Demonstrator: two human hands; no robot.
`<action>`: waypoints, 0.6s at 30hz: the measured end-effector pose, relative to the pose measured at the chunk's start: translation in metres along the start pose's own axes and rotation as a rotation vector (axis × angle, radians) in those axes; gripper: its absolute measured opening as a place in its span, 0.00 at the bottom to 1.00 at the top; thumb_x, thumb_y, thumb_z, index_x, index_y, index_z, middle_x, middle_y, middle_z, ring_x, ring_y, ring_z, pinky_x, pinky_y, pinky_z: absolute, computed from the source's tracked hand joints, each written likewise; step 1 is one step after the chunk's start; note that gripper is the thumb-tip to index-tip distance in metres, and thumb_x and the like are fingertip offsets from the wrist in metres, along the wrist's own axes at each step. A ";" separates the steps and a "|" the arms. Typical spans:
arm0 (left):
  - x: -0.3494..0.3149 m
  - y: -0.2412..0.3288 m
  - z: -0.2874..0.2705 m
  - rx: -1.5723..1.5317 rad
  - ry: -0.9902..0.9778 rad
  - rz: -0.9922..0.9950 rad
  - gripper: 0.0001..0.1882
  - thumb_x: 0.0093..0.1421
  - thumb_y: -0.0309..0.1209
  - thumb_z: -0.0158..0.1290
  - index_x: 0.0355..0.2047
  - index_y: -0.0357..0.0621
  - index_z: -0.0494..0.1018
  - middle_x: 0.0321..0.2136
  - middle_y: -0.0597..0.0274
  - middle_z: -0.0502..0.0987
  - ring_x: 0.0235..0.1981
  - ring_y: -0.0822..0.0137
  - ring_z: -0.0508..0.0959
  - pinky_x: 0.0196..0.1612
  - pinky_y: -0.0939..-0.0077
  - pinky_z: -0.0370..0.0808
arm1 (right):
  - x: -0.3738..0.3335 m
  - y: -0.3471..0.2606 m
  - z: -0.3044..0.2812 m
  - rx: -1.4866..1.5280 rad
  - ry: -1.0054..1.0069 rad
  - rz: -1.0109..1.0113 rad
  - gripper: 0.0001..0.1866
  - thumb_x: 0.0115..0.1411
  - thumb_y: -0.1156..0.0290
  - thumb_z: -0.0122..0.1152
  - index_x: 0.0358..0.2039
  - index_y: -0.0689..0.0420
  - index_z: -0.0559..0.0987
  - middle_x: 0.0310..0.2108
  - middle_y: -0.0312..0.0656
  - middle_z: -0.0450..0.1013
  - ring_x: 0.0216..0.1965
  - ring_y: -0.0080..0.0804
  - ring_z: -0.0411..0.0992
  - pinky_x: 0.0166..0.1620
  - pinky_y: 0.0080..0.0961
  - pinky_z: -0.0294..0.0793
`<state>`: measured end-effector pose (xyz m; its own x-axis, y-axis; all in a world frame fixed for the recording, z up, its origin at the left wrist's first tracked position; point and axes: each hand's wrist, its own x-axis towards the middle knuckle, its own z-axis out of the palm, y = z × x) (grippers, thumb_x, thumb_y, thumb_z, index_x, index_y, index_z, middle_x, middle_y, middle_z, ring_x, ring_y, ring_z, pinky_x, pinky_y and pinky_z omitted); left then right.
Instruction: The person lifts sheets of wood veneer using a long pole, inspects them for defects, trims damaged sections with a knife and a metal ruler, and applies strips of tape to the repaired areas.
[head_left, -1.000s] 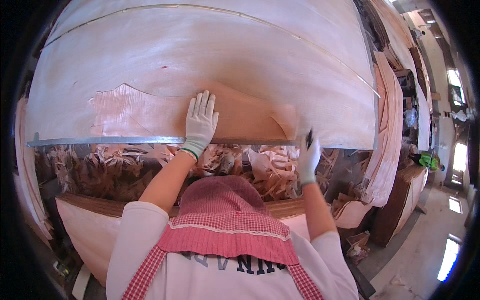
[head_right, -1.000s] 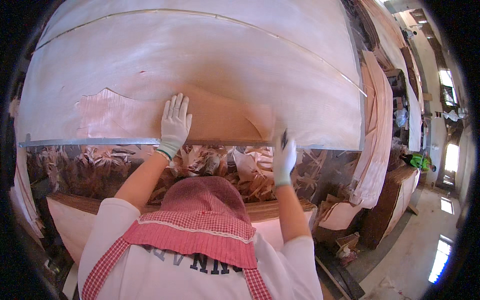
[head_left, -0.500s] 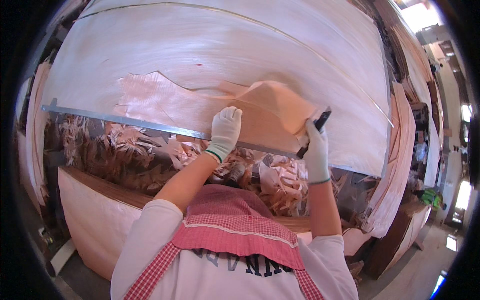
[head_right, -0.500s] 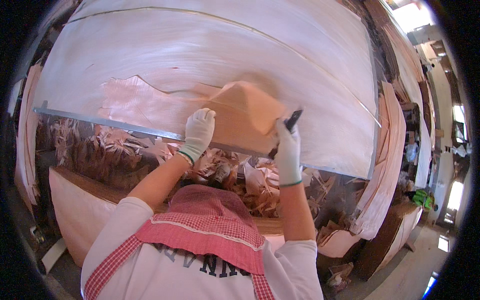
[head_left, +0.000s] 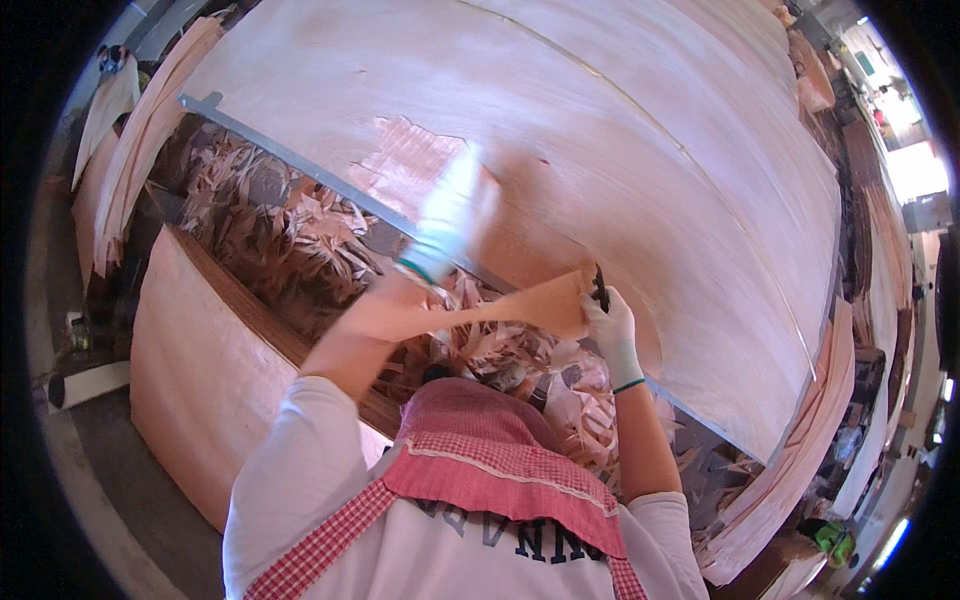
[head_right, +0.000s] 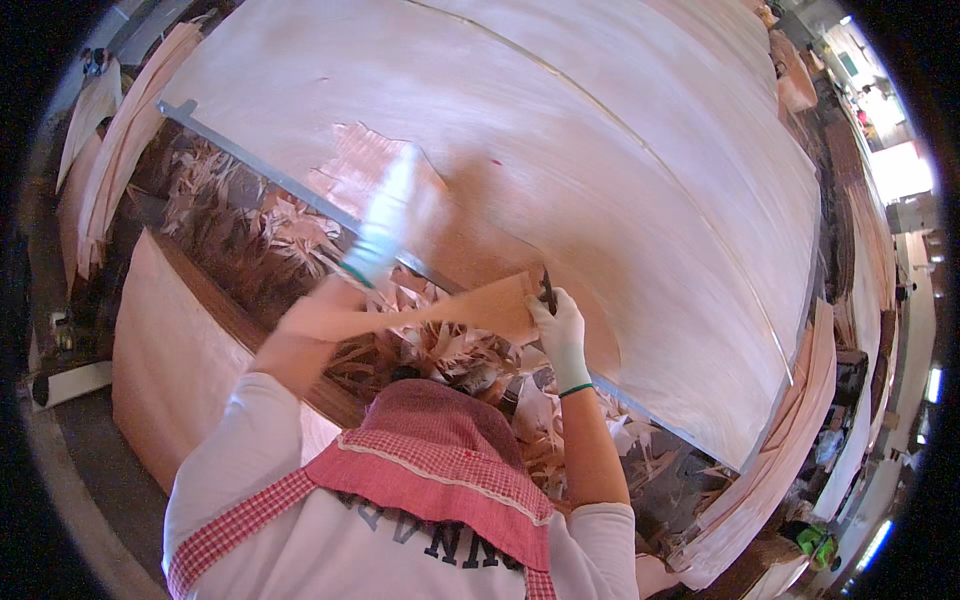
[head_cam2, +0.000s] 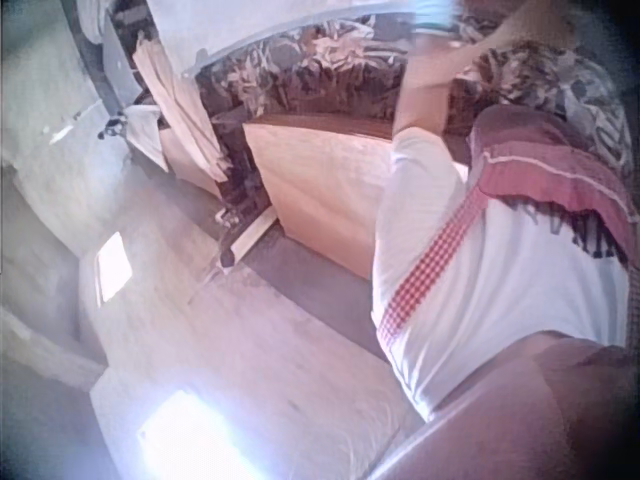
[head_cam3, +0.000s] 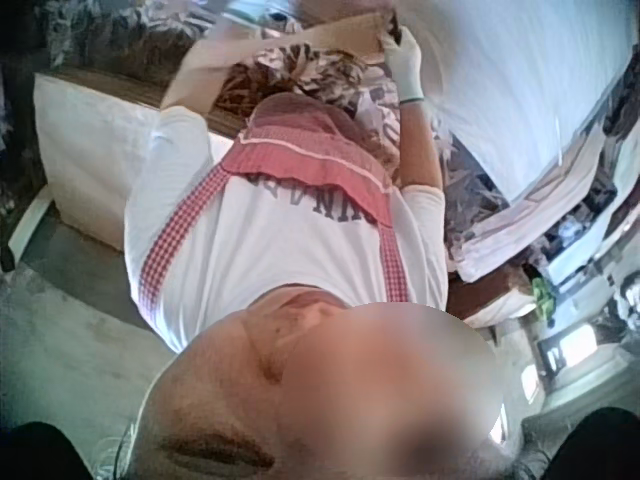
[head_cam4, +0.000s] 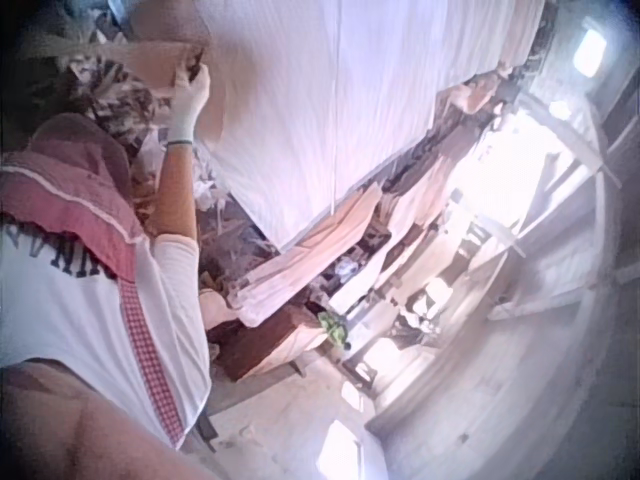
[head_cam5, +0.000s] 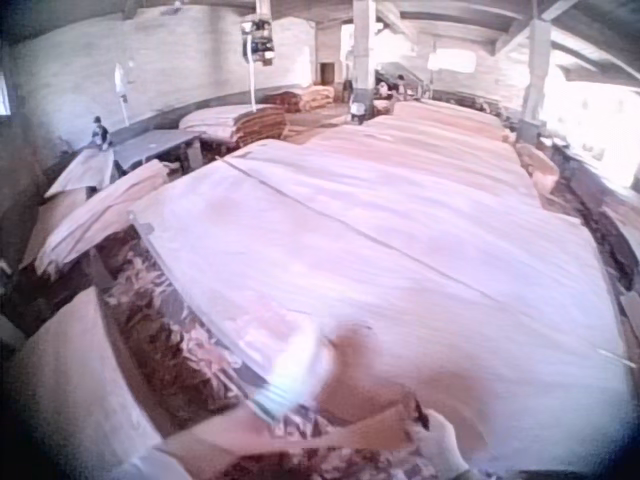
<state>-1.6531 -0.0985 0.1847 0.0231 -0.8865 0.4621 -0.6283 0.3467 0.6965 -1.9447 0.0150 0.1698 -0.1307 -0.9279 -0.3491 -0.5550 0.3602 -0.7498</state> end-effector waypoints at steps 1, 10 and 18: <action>0.008 -0.033 -0.040 0.197 0.058 0.119 0.27 0.62 0.24 0.48 0.61 0.36 0.59 0.57 0.45 0.67 0.57 0.51 0.69 0.60 0.62 0.65 | 0.002 0.003 0.006 -0.061 0.038 -0.045 0.20 0.56 0.58 0.62 0.39 0.63 0.77 0.34 0.47 0.75 0.36 0.36 0.72 0.42 0.31 0.70; -0.025 -0.170 -0.252 0.629 0.383 -0.412 0.26 0.60 0.30 0.51 0.57 0.33 0.63 0.53 0.39 0.69 0.53 0.47 0.72 0.57 0.59 0.69 | -0.002 0.000 0.033 -0.412 0.159 -0.111 0.21 0.52 0.57 0.66 0.37 0.62 0.76 0.50 0.53 0.69 0.46 0.51 0.72 0.48 0.37 0.72; 0.071 -0.136 -0.077 0.565 -0.287 0.157 0.21 0.53 0.30 0.56 0.48 0.47 0.70 0.44 0.55 0.76 0.46 0.53 0.76 0.49 0.59 0.72 | -0.019 -0.011 0.052 -0.548 0.141 -0.141 0.16 0.54 0.62 0.63 0.38 0.60 0.76 0.62 0.52 0.59 0.46 0.54 0.73 0.46 0.42 0.73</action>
<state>-1.5057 -0.1846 0.1648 -0.2618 -0.9122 0.3153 -0.9211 0.3337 0.2007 -1.8928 0.0339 0.1556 -0.1123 -0.9806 -0.1604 -0.9141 0.1653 -0.3702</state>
